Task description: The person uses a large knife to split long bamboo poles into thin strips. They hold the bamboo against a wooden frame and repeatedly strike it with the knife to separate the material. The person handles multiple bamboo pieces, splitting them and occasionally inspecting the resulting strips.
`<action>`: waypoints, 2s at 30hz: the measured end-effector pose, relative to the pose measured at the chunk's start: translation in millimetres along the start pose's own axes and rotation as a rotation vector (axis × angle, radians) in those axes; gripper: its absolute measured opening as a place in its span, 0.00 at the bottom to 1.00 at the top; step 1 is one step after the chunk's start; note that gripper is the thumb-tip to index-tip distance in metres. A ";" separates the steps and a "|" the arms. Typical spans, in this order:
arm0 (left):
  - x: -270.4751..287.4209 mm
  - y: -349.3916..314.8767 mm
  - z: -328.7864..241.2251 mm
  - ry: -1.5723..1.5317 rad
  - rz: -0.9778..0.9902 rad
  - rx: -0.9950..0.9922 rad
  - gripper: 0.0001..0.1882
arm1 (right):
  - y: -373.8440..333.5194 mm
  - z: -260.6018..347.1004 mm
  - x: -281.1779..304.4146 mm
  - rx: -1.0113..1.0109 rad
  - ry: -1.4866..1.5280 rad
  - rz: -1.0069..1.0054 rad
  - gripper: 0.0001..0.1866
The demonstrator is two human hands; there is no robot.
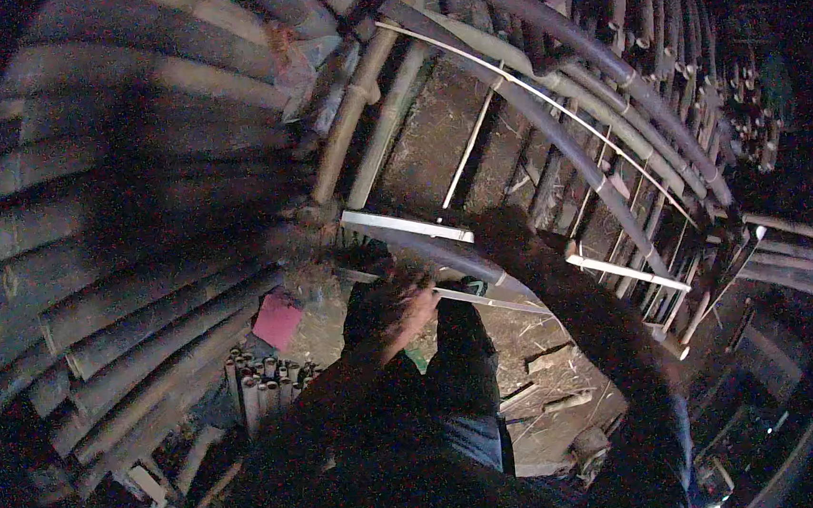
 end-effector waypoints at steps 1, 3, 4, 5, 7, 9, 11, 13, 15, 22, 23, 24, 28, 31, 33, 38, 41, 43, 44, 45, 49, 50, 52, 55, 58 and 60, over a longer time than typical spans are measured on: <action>-7.2 -5.0 11.9 0.016 -0.201 0.038 0.19 | -11.1 -16.5 -38.7 0.011 0.032 0.080 0.15; -31.9 -0.7 40.8 -0.018 -0.191 0.119 0.22 | -19.3 -46.8 -123.0 -0.044 0.075 0.270 0.12; -52.7 -0.9 55.3 -0.066 0.032 0.163 0.28 | -25.3 -58.9 -175.2 -0.110 0.092 0.390 0.15; -71.3 3.6 67.0 -0.105 0.261 0.173 0.33 | -41.4 -72.4 -222.4 -0.206 0.128 0.509 0.19; -69.9 17.0 81.6 -0.053 0.207 0.107 0.34 | -28.1 -66.9 -259.9 -0.114 0.029 0.367 0.17; -85.0 23.9 94.9 -0.064 0.199 0.118 0.31 | -29.4 -89.9 -293.3 -0.364 0.149 0.296 0.19; -81.8 35.5 99.1 0.022 0.056 0.074 0.26 | -38.3 -109.7 -292.2 -0.463 0.449 0.204 0.20; -63.5 48.8 87.6 0.094 -0.186 -0.063 0.25 | -52.1 -112.1 -252.7 -0.616 0.658 -0.141 0.22; -84.0 72.9 95.0 0.140 -0.088 0.027 0.24 | -74.1 -106.2 -256.9 -0.668 0.797 -0.328 0.25; -135.5 108.2 121.7 -0.172 -0.019 0.150 0.20 | -53.1 -83.2 -326.1 -0.413 1.120 -0.503 0.16; -160.3 117.5 123.7 -0.352 0.012 0.146 0.19 | -66.3 -82.3 -335.1 -0.496 1.098 -0.497 0.17; -164.2 120.0 126.1 -0.335 -0.018 0.151 0.19 | -68.0 -83.0 -335.4 -0.531 1.083 -0.465 0.18; -147.3 146.3 111.6 -0.184 -0.200 0.023 0.19 | -87.9 -93.0 -320.2 -0.716 1.005 -0.433 0.16; -141.3 167.8 110.7 -0.059 -0.381 -0.060 0.20 | -92.4 -99.5 -316.8 -0.758 0.961 -0.436 0.16; -155.3 182.2 113.3 -0.034 -0.348 0.006 0.21 | -107.0 -102.3 -320.8 -0.782 0.961 -0.432 0.16; -185.4 185.1 151.7 -0.053 -0.224 0.159 0.21 | -106.7 -89.7 -340.1 -0.759 1.036 -0.400 0.17; -195.2 175.7 159.1 0.001 -0.250 0.151 0.22 | -67.3 -89.4 -345.3 -0.713 1.062 -0.441 0.17; -199.9 171.9 163.8 0.079 -0.218 0.162 0.22 | -58.5 -85.0 -326.7 -0.806 0.863 -0.455 0.19; -199.6 170.5 165.6 0.116 -0.206 0.169 0.23 | -64.0 -82.8 -313.1 -0.801 0.812 -0.573 0.22; -201.8 172.0 159.2 0.123 -0.141 0.127 0.23 | -77.8 -78.9 -323.0 -0.860 0.860 -0.541 0.25; -207.9 158.9 141.2 0.128 -0.081 -0.039 0.26 | -122.5 -52.8 -326.5 -1.078 0.962 -0.461 0.35; -209.5 155.2 137.2 0.139 -0.085 -0.078 0.25 | -133.1 -46.9 -334.0 -1.072 0.871 -0.458 0.36; -211.3 157.5 134.3 0.162 -0.085 -0.109 0.25 | -152.0 -33.3 -353.2 -1.066 0.689 -0.457 0.40; -216.3 157.9 141.2 0.206 -0.050 -0.050 0.26 | -145.3 -14.4 -436.4 -1.204 0.953 -0.058 0.39; -214.4 166.7 132.5 0.259 -0.057 -0.032 0.27 | -127.5 -18.2 -460.5 -1.142 0.996 -0.060 0.38; -210.8 168.8 88.8 0.219 -0.117 -0.069 0.27 | -132.1 -20.8 -475.6 -1.117 1.181 -0.126 0.39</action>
Point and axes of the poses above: each hand's wrist, its own y-axis towards the middle knuckle, its own x-axis out of the back of the hand, z = x × y, the point moved 10 cm from there along y, towards the middle knuckle, and after that the axes turned 2 degrees about -z, right-handed, at the moved point
